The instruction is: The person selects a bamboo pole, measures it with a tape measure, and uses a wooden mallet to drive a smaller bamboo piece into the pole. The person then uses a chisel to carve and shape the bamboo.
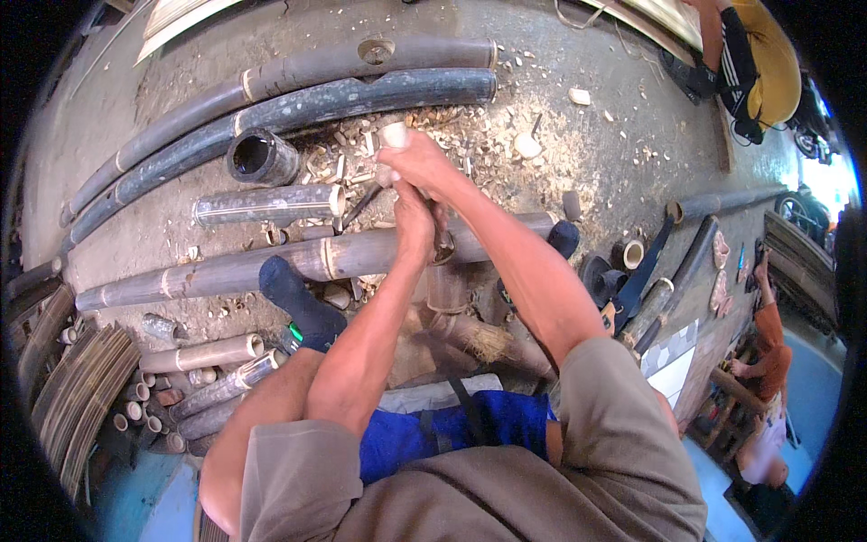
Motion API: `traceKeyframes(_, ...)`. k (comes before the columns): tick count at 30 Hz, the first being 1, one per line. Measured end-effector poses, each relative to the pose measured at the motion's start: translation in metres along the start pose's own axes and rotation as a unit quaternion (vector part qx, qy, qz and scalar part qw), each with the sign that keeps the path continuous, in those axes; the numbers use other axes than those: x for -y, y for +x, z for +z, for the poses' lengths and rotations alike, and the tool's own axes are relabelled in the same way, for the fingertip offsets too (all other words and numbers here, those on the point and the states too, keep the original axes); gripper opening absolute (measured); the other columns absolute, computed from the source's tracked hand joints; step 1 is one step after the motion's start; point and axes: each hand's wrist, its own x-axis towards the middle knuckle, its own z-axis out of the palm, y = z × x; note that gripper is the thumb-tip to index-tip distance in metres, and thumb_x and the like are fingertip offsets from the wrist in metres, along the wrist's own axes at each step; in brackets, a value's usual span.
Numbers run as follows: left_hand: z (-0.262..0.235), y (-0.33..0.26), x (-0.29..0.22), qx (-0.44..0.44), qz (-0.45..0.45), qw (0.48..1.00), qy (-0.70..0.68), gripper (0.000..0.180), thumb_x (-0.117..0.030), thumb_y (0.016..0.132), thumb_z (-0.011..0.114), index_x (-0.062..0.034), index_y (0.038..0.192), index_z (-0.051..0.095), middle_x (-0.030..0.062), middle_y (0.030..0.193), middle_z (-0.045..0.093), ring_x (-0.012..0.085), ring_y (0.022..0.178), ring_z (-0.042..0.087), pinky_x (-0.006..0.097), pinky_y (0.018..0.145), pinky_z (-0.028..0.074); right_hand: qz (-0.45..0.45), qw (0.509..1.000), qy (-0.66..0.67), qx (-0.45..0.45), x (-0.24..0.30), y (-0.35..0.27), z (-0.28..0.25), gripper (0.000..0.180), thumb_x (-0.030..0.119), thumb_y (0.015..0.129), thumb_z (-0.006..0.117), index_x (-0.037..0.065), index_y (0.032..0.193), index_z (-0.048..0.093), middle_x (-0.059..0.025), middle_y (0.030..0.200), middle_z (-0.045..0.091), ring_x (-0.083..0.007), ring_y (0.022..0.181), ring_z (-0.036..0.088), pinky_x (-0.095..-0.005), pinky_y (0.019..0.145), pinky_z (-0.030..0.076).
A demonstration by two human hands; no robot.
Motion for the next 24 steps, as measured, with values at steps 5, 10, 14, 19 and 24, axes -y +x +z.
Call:
traceKeyframes(5,0.004,-0.001,-0.018,0.15,-0.013,0.941,0.304,0.094,-0.074,0.106,0.013,-0.0002,0.087,0.066,0.0088,0.062,0.057,0.0235,0.058,0.061,0.044,0.059,0.05,0.032,0.952,0.208,-0.221,0.007,-0.065,-0.038,0.014,0.015,0.09,0.069,0.004,0.097,0.068,-0.004,0.081,0.066,-0.0154,0.07,0.06,-0.0367,0.063,0.049)
traceKeyframes(10,-0.005,-0.001,0.02,0.362,0.178,0.792,0.457,0.095,-0.074,0.107,0.019,0.0079,0.101,0.067,0.0194,0.073,0.067,0.0328,0.074,0.066,0.049,0.075,0.053,0.0,0.818,0.396,-0.417,-0.023,-0.153,-0.037,0.009,0.013,0.1,0.063,0.005,0.1,0.059,-0.003,0.082,0.06,-0.0138,0.069,0.059,-0.0289,0.058,0.05)
traceKeyframes(14,0.009,-0.003,-0.03,0.408,0.006,0.771,0.489,0.107,-0.082,0.102,0.022,0.0133,0.104,0.07,0.0293,0.087,0.072,0.041,0.09,0.071,0.051,0.085,0.054,-0.026,0.808,0.41,-0.423,-0.033,-0.135,-0.041,0.012,0.015,0.099,0.065,0.005,0.102,0.059,-0.0031,0.085,0.06,-0.0137,0.068,0.059,-0.0322,0.057,0.051)
traceKeyframes(19,-0.007,0.017,-0.04,0.21,0.191,0.862,0.42,0.107,-0.081,0.103,0.017,0.0114,0.105,0.071,0.0279,0.094,0.074,0.0327,0.094,0.07,0.047,0.086,0.053,-0.035,0.848,0.408,-0.336,0.011,-0.069,-0.029,0.011,0.014,0.089,0.068,0.007,0.093,0.061,0.0016,0.078,0.058,-0.0112,0.065,0.055,-0.0317,0.057,0.045)
traceKeyframes(24,-0.048,0.009,-0.015,0.092,0.131,0.93,0.332,0.086,-0.066,0.111,0.017,0.0009,0.097,0.069,0.008,0.078,0.066,0.0182,0.066,0.056,0.04,0.061,0.045,-0.056,0.927,0.325,-0.178,0.04,-0.07,0.001,0.014,0.014,0.092,0.071,0.007,0.094,0.059,0.0004,0.077,0.059,-0.0097,0.063,0.054,-0.0297,0.054,0.045)
